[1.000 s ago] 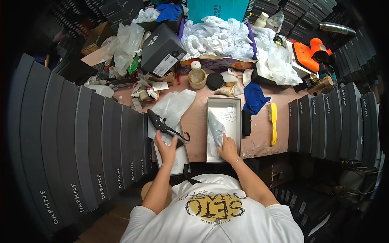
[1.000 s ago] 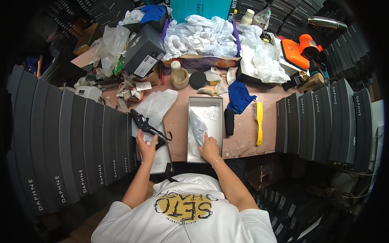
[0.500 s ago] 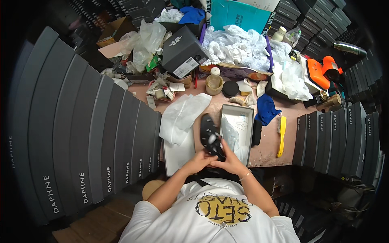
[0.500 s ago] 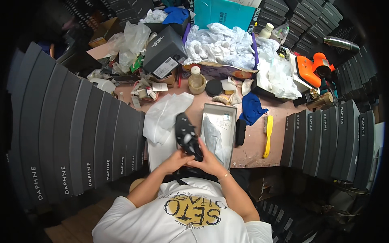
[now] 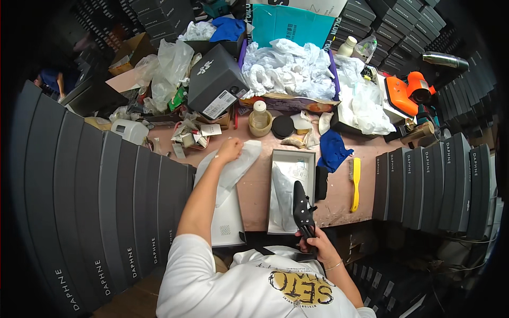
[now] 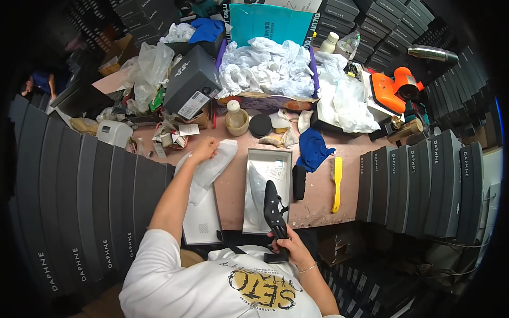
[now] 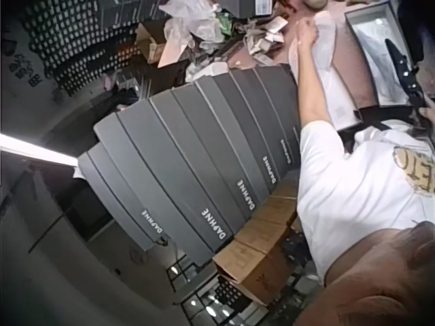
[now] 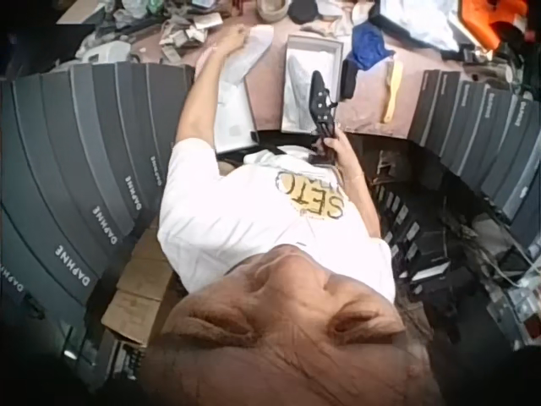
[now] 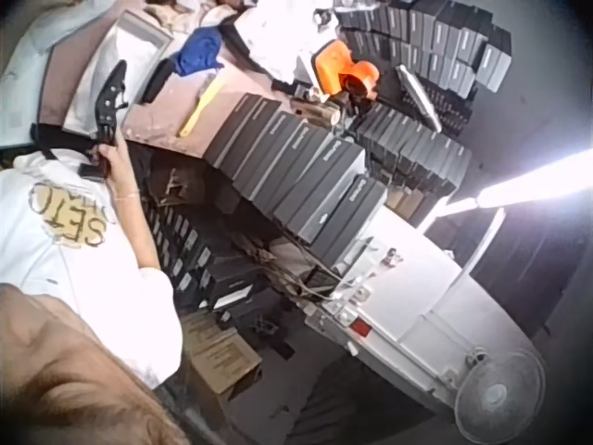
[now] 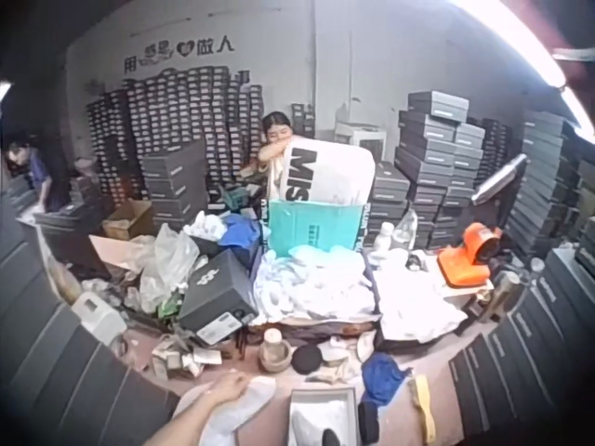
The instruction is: Inspecting and packing shoes into boxes at a warehouse workstation.
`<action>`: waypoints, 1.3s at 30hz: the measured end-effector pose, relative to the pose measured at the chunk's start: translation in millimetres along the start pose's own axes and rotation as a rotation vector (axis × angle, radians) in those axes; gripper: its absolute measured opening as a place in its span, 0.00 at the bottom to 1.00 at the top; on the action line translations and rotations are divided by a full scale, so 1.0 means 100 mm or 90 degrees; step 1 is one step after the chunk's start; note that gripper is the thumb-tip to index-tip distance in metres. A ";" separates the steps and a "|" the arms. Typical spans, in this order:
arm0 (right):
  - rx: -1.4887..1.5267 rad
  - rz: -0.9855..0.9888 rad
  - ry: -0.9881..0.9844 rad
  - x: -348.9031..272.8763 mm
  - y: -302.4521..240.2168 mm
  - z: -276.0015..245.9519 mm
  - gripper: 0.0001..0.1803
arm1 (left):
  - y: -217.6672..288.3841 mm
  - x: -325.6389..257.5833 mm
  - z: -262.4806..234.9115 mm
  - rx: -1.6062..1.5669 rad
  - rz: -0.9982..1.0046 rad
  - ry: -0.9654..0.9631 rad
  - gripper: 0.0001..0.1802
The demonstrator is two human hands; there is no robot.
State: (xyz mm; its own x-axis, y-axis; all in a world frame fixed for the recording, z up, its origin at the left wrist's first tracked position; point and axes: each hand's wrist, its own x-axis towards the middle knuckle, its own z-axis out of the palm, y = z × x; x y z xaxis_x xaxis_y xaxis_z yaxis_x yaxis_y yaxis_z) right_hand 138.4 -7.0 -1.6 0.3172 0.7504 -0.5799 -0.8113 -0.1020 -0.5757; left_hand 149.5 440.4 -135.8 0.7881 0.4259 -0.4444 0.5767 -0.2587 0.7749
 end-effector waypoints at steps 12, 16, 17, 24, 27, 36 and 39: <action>-0.127 0.262 -0.246 0.63 -0.29 0.66 0.30 | 0.08 -2.41 0.71 -0.546 0.201 0.362 0.10; 0.082 0.285 -0.181 0.94 0.10 0.87 0.27 | -0.29 -2.91 0.95 -0.474 -0.034 0.338 0.21; 0.127 0.296 -0.206 1.04 0.22 0.78 0.26 | -0.45 -2.97 1.00 -0.239 0.023 0.422 0.23; 0.032 0.362 -0.312 0.95 0.44 0.88 0.31 | -0.35 -2.74 0.58 0.033 0.131 0.422 0.21; 0.071 0.340 -0.291 0.88 0.37 0.99 0.32 | -0.21 -2.67 0.51 -0.061 0.148 0.395 0.13; 0.373 0.296 -0.364 0.84 0.34 0.66 0.33 | 0.65 -2.68 0.38 -0.099 0.242 0.288 0.09; 0.409 0.250 -0.418 0.78 0.25 0.66 0.34 | 0.86 -2.78 0.46 -0.096 0.264 0.248 0.09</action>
State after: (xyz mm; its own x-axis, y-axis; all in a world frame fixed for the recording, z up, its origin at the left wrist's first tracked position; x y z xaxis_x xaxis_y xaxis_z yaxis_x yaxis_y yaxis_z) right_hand 110.2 91.6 -23.4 -0.2068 0.9714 -0.1166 -0.9736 -0.1926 0.1224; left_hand -9.9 259.9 33.1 0.7879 0.6099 0.0852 0.1780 -0.3580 0.9166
